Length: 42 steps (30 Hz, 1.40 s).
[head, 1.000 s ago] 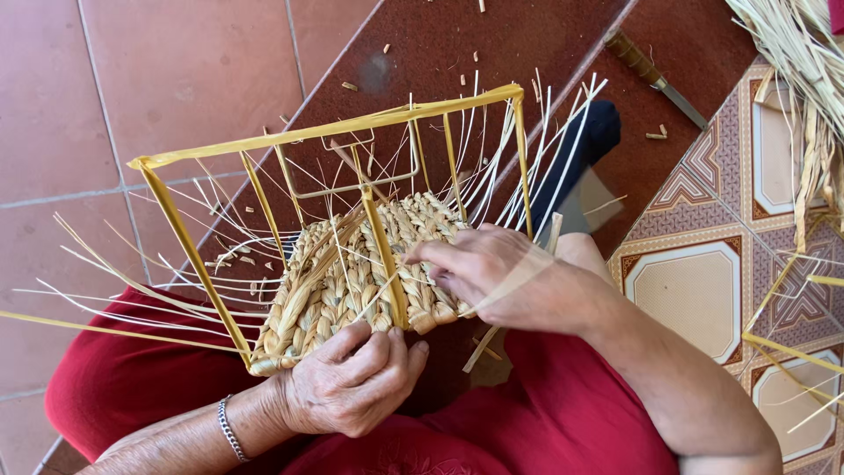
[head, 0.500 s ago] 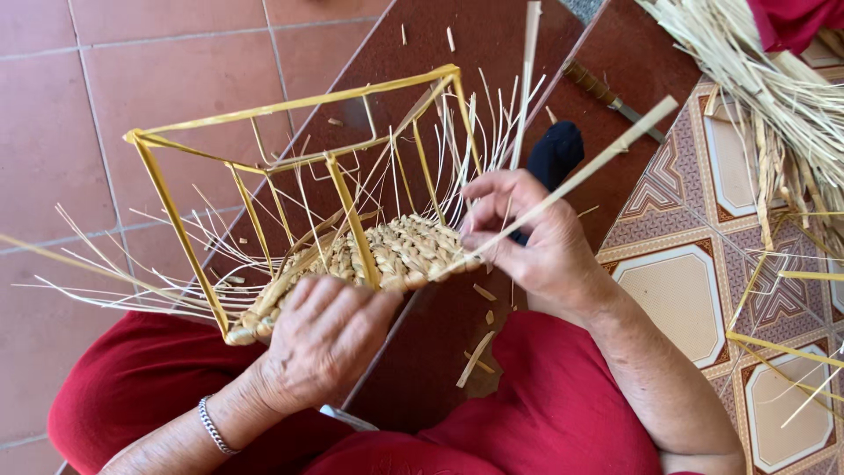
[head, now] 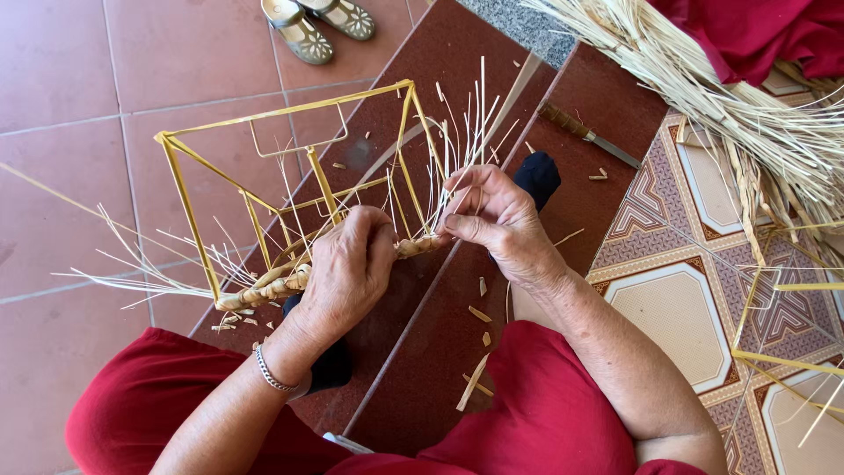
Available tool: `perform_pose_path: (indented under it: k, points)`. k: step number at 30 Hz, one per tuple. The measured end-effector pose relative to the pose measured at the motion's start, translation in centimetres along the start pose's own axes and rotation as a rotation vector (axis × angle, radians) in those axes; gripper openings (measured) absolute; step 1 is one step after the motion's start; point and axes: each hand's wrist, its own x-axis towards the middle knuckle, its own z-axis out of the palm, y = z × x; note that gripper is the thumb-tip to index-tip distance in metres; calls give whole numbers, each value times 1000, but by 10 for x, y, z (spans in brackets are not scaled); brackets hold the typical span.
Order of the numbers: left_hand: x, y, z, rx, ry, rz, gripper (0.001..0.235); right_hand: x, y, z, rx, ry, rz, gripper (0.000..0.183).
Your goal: The person weaves a rectangular basket by hand, interlacing dried plant strips through a metal frame. They trim excess strands with scissors and a knife, then flip the basket to continue weaving the opposite side.
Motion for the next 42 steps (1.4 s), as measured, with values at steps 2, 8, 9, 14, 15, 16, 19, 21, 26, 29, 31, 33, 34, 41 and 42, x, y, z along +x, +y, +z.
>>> perform_pose_path:
  k: [2,8,9,14,15,16,19,21,26,29,31,33,34,41,42]
  points:
    - [0,-2,-4,-37,-47,52,11,3,2,2,17,-16,-3,28]
    - [10,5,-5,85,-59,261,20,10,2,5,39,5,-9,28]
    - [9,6,-4,111,-29,252,15,10,3,6,33,5,-23,29]
    - [-3,-1,-10,195,104,272,15,13,6,7,-13,5,-63,28]
    - [-6,-3,-10,248,121,266,15,13,7,7,-12,0,-68,27]
    - [-6,-6,-8,238,109,222,16,13,8,6,-10,-5,-73,26]
    - [-1,-14,0,214,98,126,17,12,8,4,-18,9,-70,25]
    - [1,-17,3,216,121,114,16,11,7,5,-41,12,-76,24]
    - [6,-17,3,108,10,-76,27,25,-5,7,-372,-124,-321,13]
    - [6,-13,1,64,-16,-111,32,43,-12,13,-690,-169,-359,16]
    - [6,-8,0,42,-28,-109,27,57,-17,17,-685,-208,-327,18]
    - [8,-4,-3,-11,-49,-132,20,64,-16,24,-639,-222,-317,18]
    - [10,-2,-5,39,-102,-160,21,66,-15,28,-596,-216,-323,17]
    - [14,10,5,292,-190,-79,23,54,-11,28,-581,-122,-300,15]
    - [15,10,7,312,-196,-91,20,53,-14,25,-568,-142,-344,15]
